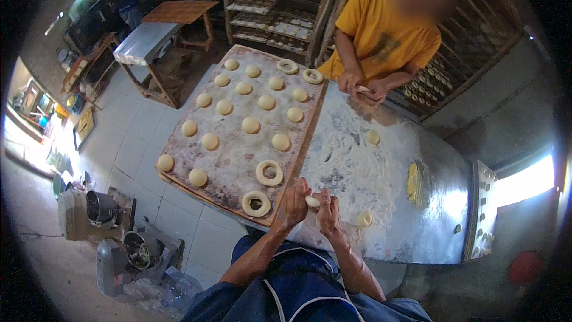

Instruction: The person rolls small pieces of dough into balls and places them on a wooden board. Another person assists by arranging the dough balls on the board. The task continues with repeated rolling and placement of dough balls.

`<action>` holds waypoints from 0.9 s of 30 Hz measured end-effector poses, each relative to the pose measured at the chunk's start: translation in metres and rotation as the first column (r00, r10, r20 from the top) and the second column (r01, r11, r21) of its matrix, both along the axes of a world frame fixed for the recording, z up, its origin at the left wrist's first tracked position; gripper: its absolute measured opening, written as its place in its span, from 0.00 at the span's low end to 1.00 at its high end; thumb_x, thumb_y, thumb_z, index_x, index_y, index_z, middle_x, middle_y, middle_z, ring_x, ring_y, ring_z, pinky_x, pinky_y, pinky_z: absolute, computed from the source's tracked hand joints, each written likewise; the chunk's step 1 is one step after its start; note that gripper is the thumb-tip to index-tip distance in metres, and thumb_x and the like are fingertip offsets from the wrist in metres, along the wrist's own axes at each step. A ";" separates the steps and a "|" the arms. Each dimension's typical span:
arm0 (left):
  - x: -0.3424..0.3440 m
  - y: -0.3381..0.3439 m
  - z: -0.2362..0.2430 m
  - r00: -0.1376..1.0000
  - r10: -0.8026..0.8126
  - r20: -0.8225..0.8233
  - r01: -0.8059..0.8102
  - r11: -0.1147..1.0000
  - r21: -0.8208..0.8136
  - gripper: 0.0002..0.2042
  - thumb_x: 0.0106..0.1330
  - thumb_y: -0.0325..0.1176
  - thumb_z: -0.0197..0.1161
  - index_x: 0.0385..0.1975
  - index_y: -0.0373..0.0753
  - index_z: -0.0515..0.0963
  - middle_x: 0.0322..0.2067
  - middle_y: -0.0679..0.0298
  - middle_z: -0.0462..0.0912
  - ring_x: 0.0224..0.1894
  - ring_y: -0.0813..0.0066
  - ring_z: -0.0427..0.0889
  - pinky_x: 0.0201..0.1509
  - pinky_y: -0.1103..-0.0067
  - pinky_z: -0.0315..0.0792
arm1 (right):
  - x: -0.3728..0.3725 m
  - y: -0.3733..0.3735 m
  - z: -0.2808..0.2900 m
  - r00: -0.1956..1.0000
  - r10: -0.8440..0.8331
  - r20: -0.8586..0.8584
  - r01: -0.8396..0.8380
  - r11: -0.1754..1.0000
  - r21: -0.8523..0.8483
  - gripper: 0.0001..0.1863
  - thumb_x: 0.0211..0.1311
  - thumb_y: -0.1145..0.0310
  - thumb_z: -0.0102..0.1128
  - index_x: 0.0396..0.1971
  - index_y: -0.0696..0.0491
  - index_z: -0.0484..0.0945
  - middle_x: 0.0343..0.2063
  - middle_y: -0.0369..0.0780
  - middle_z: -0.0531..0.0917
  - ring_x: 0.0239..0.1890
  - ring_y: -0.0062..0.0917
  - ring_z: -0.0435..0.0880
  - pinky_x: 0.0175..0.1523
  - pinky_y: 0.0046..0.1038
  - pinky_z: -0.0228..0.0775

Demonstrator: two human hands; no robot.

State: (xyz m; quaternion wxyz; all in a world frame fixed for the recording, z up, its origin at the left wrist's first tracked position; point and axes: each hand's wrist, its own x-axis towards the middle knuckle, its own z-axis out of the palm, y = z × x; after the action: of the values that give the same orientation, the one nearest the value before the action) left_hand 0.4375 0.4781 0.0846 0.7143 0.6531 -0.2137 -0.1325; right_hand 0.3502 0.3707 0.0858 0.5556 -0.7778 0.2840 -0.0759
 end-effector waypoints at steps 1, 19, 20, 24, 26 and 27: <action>0.009 0.011 -0.013 0.986 -0.009 -0.168 -0.003 0.998 -0.070 0.21 0.81 0.45 0.38 0.30 0.36 0.69 0.24 0.52 0.73 0.27 0.51 0.75 0.35 0.66 0.69 | 0.010 0.010 0.005 0.999 0.043 -0.018 -0.042 0.998 0.045 0.39 0.79 0.40 0.37 0.38 0.62 0.85 0.23 0.53 0.79 0.29 0.42 0.80 0.36 0.44 0.68; 0.042 0.067 0.004 0.996 -0.029 -0.083 0.016 0.987 -0.157 0.21 0.82 0.47 0.41 0.34 0.36 0.69 0.22 0.58 0.72 0.24 0.65 0.71 0.31 0.68 0.67 | 0.037 0.058 0.033 0.996 0.086 0.013 -0.084 0.989 -0.121 0.42 0.77 0.35 0.38 0.33 0.62 0.85 0.23 0.43 0.82 0.27 0.27 0.78 0.37 0.34 0.72; 0.044 0.071 0.000 0.963 -0.095 -0.253 0.022 0.961 -0.277 0.19 0.82 0.46 0.43 0.34 0.36 0.69 0.22 0.58 0.72 0.24 0.65 0.72 0.31 0.68 0.67 | 0.038 0.059 0.031 0.997 0.075 0.015 -0.073 0.993 -0.092 0.42 0.77 0.35 0.38 0.32 0.62 0.85 0.22 0.42 0.81 0.27 0.27 0.77 0.37 0.34 0.72; 0.037 0.084 -0.005 0.971 0.037 0.234 -0.052 0.997 0.056 0.14 0.80 0.38 0.48 0.34 0.34 0.69 0.25 0.56 0.72 0.22 0.61 0.71 0.27 0.66 0.67 | 0.049 0.057 0.041 0.925 0.269 -0.270 -0.257 0.963 0.077 0.41 0.77 0.35 0.39 0.33 0.61 0.86 0.20 0.39 0.80 0.27 0.22 0.74 0.36 0.33 0.68; 0.043 0.102 -0.007 0.861 0.131 0.492 -0.204 0.974 0.098 0.15 0.81 0.37 0.47 0.33 0.33 0.71 0.25 0.55 0.73 0.22 0.62 0.72 0.26 0.65 0.67 | 0.056 0.072 0.048 0.918 0.341 -0.202 -0.330 0.940 0.085 0.40 0.78 0.37 0.39 0.34 0.61 0.86 0.21 0.38 0.80 0.28 0.20 0.73 0.35 0.32 0.67; 0.046 0.113 -0.008 0.776 0.184 0.603 -0.305 0.947 0.103 0.16 0.81 0.37 0.46 0.33 0.33 0.71 0.24 0.55 0.74 0.22 0.62 0.73 0.25 0.65 0.67 | 0.058 0.085 0.060 0.929 0.351 -0.116 -0.334 0.932 0.143 0.40 0.79 0.38 0.38 0.35 0.61 0.86 0.22 0.38 0.81 0.29 0.20 0.74 0.36 0.31 0.68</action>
State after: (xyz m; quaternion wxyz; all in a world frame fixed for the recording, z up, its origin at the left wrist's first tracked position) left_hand 0.4833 0.5908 0.0761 0.5567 0.7510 -0.3221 0.1495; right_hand 0.4077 0.4560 0.1455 0.5849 -0.7838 0.1859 0.0944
